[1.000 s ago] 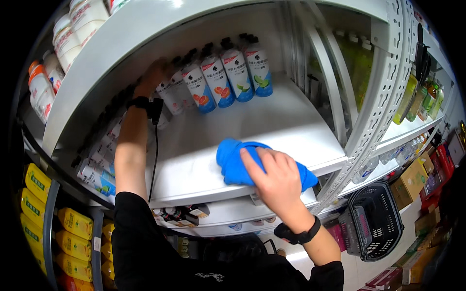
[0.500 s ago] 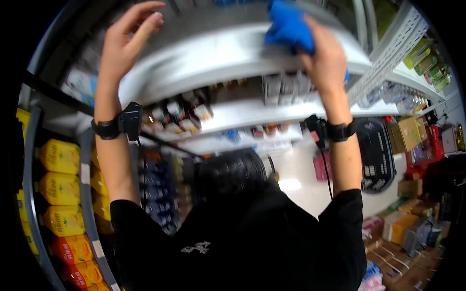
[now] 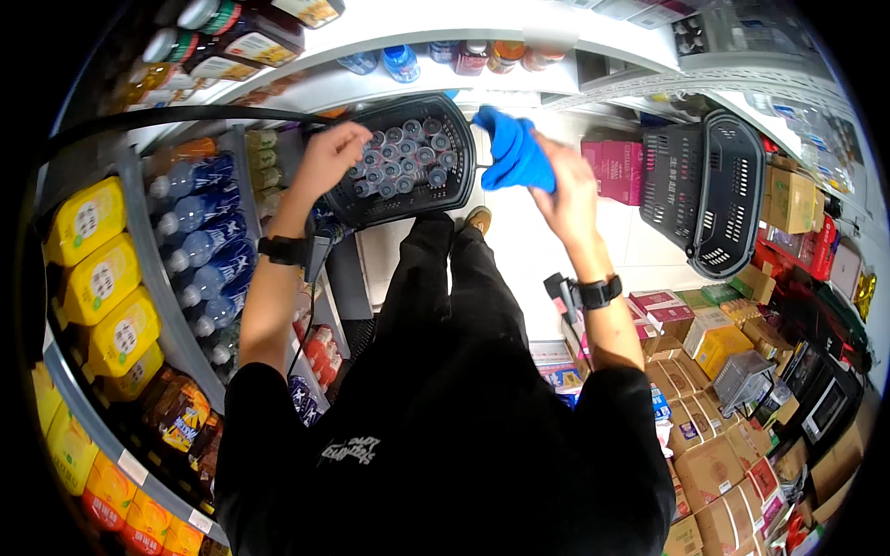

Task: The person takes bottles from a black basket and places them onto a white shelf. They use a blue cloth to wipe the shelf surface between placements. The person repeats this process, moving bottles from the basket to the shelf and wiping the area.

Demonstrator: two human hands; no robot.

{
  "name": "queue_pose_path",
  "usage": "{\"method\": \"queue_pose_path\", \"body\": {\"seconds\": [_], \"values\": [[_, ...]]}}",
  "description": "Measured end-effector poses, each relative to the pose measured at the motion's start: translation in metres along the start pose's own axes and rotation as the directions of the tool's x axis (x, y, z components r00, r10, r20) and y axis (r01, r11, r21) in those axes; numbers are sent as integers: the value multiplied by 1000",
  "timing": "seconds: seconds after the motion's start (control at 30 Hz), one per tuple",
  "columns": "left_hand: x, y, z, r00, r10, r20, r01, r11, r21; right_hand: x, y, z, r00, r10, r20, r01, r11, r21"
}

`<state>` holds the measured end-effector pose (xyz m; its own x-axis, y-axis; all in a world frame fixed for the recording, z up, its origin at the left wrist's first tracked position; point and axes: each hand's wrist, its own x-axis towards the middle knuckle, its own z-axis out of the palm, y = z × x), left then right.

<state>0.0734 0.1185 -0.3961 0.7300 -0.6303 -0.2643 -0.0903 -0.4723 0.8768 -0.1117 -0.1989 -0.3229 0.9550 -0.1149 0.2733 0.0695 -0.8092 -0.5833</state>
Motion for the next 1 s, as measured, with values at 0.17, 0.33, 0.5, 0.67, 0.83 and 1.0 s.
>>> {"method": "queue_pose_path", "body": {"seconds": [0.17,0.33,0.5,0.67,0.83,1.0], "values": [[-1,-183,106,961,-275,21,270,955,123,-70,55,57,966,173,192,-197,974,113],[6,-276,188,819,-554,150,428,763,484,-131,93,100,914,332,232,-376,909,178],[40,-346,242,797,-590,130,408,685,604,-183,132,130,868,424,259,-474,863,175],[67,-406,266,683,-723,105,409,497,765,-213,155,154,823,480,305,-546,817,186],[71,-439,270,617,-756,222,364,523,771,-224,167,175,814,467,346,-545,820,176],[68,-475,271,627,-749,215,387,539,748,-218,170,182,813,462,354,-541,824,168]]}}
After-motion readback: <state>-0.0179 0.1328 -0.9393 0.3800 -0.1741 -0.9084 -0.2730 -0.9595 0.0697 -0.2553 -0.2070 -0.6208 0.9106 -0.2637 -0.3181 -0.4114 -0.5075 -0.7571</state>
